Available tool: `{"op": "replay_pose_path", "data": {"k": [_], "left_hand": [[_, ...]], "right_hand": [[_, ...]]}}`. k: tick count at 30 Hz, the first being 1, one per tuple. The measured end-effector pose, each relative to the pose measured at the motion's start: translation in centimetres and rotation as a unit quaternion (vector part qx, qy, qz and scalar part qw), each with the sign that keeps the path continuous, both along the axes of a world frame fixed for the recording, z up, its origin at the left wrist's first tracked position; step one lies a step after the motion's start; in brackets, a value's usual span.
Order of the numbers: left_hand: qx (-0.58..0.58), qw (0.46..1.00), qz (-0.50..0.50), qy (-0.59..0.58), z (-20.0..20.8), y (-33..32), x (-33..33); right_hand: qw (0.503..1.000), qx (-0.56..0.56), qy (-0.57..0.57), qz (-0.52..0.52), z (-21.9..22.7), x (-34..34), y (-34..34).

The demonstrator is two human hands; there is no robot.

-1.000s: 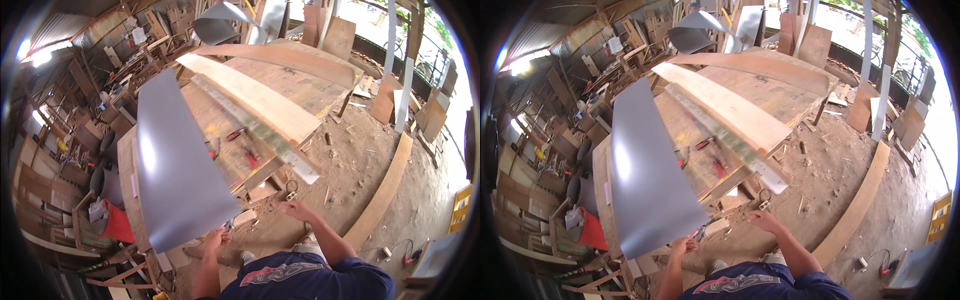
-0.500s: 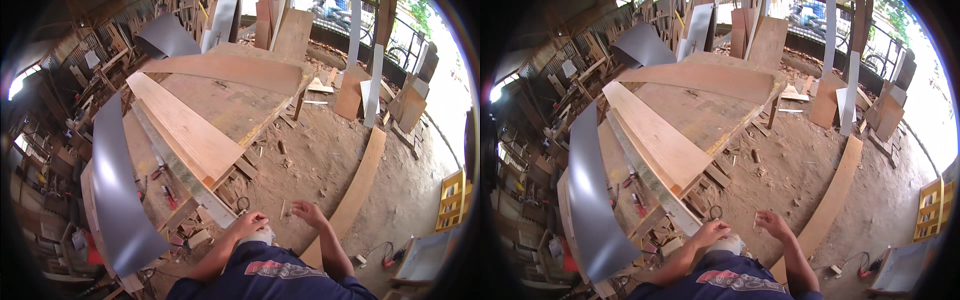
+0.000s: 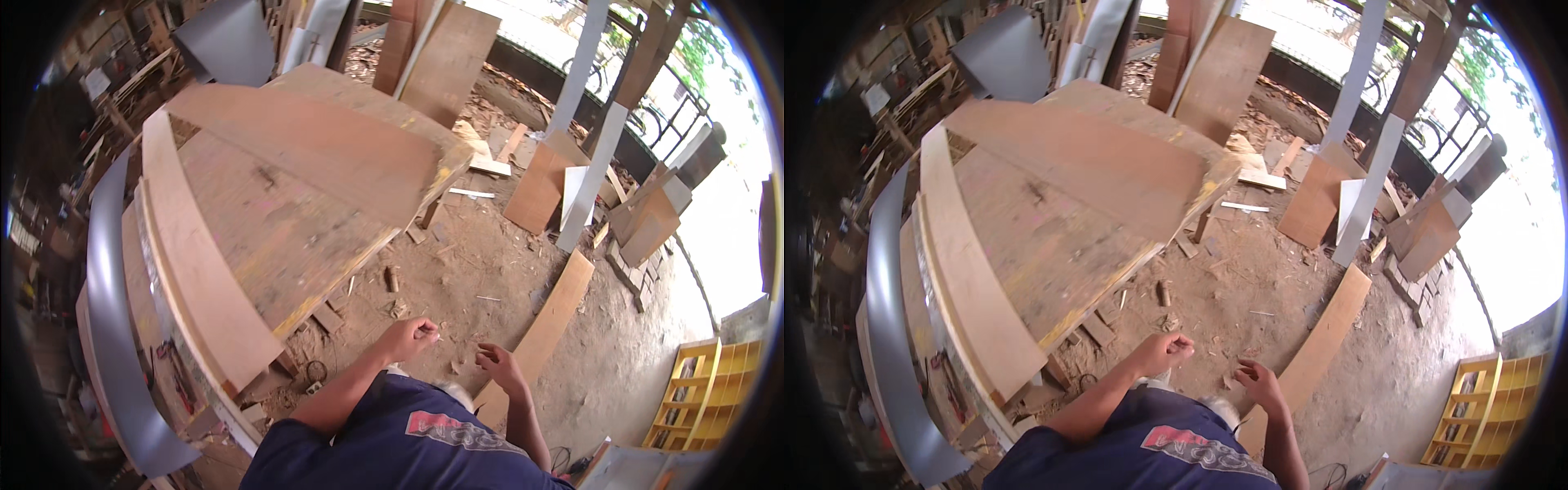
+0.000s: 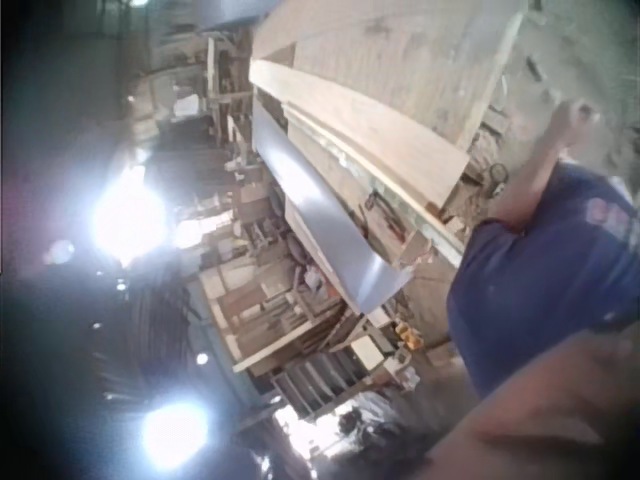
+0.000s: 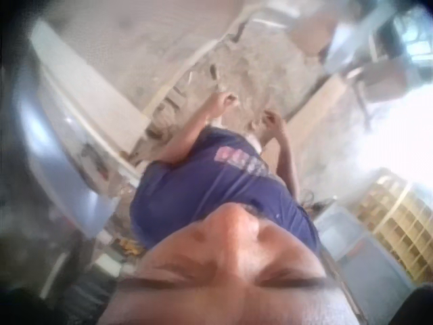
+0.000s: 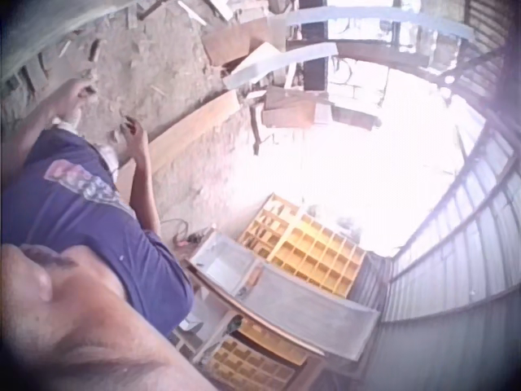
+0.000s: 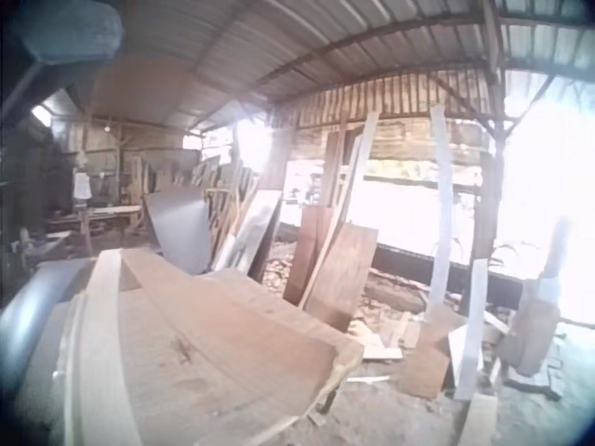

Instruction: The person carries a flexible grey sheet with another person and aligns it on a wooden board at a workbench, then smooths the surface by hand and picks up screws from a plastic container.

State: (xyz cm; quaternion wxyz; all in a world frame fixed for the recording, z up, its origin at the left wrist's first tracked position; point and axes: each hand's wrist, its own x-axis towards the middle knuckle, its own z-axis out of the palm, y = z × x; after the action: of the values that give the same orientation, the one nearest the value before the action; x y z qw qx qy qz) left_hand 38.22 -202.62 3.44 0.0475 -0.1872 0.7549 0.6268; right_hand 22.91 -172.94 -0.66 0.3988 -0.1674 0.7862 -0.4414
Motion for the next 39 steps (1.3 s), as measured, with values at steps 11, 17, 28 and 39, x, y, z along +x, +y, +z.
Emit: {"op": "replay_pose_path", "data": {"k": [11,17,28,39], "left_hand": [[-0.101,0.995,0.006,0.026,0.2,-5.4,-39.4],[-0.143,0.986,0.07,-0.053,2.0,-6.9,-52.8],[-0.112,0.941,0.317,-0.032,-0.7,-23.0,-69.8],[-0.156,0.901,0.405,0.008,6.0,-45.4,-85.3]], "right_hand": [[0.985,-0.128,-0.021,-0.113,-2.9,-39.0,-4.1],[0.99,-0.121,-0.008,0.068,-2.0,-61.4,-14.9],[0.947,-0.168,0.023,0.275,2.9,-88.9,-46.1],[0.96,-0.027,-0.045,0.274,0.2,-107.4,-65.4]]}}
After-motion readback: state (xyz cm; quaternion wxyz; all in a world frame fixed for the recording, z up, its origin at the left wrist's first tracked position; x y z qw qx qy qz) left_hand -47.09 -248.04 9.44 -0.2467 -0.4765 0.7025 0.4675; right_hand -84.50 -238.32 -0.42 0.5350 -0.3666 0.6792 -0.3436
